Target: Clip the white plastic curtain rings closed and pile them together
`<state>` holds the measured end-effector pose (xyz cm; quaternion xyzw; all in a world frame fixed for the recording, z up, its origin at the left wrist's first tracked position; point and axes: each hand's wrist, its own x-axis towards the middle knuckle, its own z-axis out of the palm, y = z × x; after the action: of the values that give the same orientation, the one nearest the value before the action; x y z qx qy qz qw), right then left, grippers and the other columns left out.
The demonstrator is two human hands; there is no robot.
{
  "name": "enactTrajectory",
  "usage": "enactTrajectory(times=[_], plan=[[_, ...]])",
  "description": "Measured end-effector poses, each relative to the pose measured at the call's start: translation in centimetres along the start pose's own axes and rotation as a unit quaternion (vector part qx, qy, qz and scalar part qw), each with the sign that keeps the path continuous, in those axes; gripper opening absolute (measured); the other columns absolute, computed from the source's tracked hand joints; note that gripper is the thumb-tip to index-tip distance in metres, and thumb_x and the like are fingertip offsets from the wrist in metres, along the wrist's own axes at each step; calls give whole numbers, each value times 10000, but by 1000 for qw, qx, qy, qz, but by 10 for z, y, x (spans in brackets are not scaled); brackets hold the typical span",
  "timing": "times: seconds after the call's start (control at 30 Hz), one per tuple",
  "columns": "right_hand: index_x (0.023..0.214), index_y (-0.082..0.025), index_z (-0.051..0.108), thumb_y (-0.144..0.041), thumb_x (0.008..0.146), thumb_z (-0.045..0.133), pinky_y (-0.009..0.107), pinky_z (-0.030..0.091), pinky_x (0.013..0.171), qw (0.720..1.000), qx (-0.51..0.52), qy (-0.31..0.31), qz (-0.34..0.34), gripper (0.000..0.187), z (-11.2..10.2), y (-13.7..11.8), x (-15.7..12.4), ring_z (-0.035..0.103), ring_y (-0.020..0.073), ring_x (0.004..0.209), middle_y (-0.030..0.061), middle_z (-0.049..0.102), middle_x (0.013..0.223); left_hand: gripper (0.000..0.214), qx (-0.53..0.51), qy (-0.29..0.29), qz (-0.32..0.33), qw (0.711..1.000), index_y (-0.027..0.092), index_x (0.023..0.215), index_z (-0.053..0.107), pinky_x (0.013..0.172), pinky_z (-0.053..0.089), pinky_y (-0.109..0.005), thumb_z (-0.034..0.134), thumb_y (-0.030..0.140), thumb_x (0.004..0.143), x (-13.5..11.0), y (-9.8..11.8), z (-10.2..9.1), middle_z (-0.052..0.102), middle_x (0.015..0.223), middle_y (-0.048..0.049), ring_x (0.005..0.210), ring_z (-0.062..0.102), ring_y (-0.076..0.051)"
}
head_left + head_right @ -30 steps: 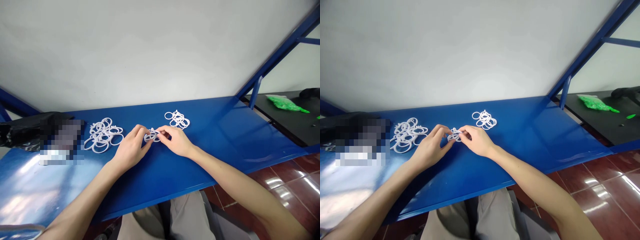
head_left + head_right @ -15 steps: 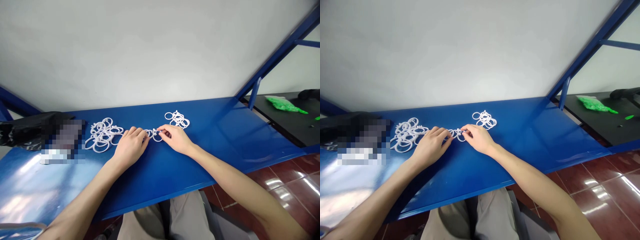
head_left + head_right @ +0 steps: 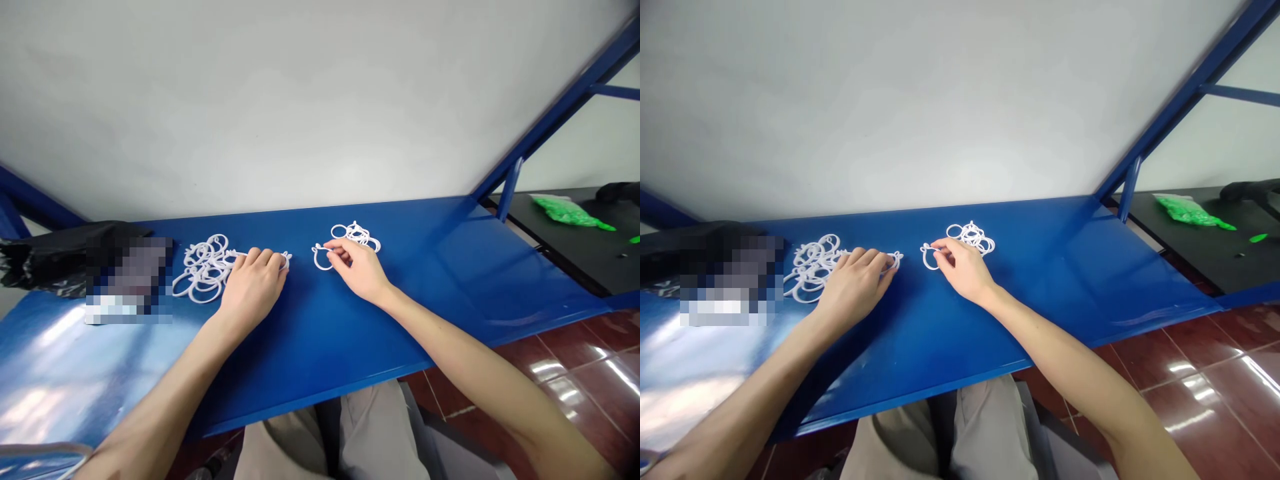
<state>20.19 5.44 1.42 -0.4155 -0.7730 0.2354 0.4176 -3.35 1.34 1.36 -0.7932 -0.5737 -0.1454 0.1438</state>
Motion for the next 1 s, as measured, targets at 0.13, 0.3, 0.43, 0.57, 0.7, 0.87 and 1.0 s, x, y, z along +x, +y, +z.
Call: enactTrajectory(times=[0.13, 0.3, 0.43, 0.57, 0.7, 0.87, 1.0], plan=[[1109, -215, 712, -257, 970, 613, 323, 606, 759, 999, 48, 1, -15, 176, 3, -6, -3, 719, 163, 809, 36, 759, 935, 278, -111, 3, -24, 994, 162, 1177, 640, 893, 435, -460, 527, 345, 1001, 1, 7, -4, 709, 1119, -127, 1055, 565, -328], [1126, -228, 706, -297, 973, 631, 314, 623, 767, 992, 119, -26, -13, 184, 10, -13, -9, 733, 163, 834, 38, 763, 988, 294, -321, -21, -82, 943, 229, 1042, 671, 886, 467, -389, 439, 408, 1030, 7, 19, -18, 736, 1014, -51, 957, 600, -239], [1074, -220, 711, -317, 979, 631, 300, 615, 733, 988, 141, -57, -7, 157, 13, -17, -13, 727, 156, 777, 28, 759, 942, 289, -403, -34, -134, 905, 238, 897, 682, 789, 488, -317, 479, 416, 998, 7, 24, -21, 733, 939, -27, 835, 620, -196], [996, -214, 714, -349, 987, 628, 294, 595, 689, 989, 124, -77, -5, 160, 10, -21, -17, 709, 160, 730, 27, 747, 886, 256, -413, 0, -134, 901, 228, 831, 666, 763, 494, -298, 490, 333, 984, 3, 26, -18, 720, 903, -24, 806, 643, -178], [999, -226, 716, -333, 1015, 586, 302, 587, 739, 990, 84, -100, -49, 169, 5, -23, -21, 706, 167, 798, 43, 753, 956, 206, -408, 15, -76, 909, 223, 829, 647, 748, 506, -284, 499, 250, 970, 1, 24, -15, 698, 878, -24, 821, 658, -172], [1074, -242, 720, -305, 1040, 538, 337, 581, 826, 991, 30, -80, -105, 196, 5, -19, -16, 707, 183, 894, 47, 748, 999, 189, -365, 9, -29, 931, 222, 898, 652, 778, 520, -306, 515, 305, 998, 4, 21, -15, 697, 897, -34, 872, 647, -192], [1067, -230, 731, -283, 1034, 542, 345, 568, 839, 993, -32, -13, -110, 199, -1, -7, -3, 681, 191, 922, 61, 723, 1026, 229, -268, 8, 7, 963, 206, 1050, 670, 864, 518, -387, 505, 361, 1017, 6, 12, -12, 725, 978, -64, 947, 609, -240]])
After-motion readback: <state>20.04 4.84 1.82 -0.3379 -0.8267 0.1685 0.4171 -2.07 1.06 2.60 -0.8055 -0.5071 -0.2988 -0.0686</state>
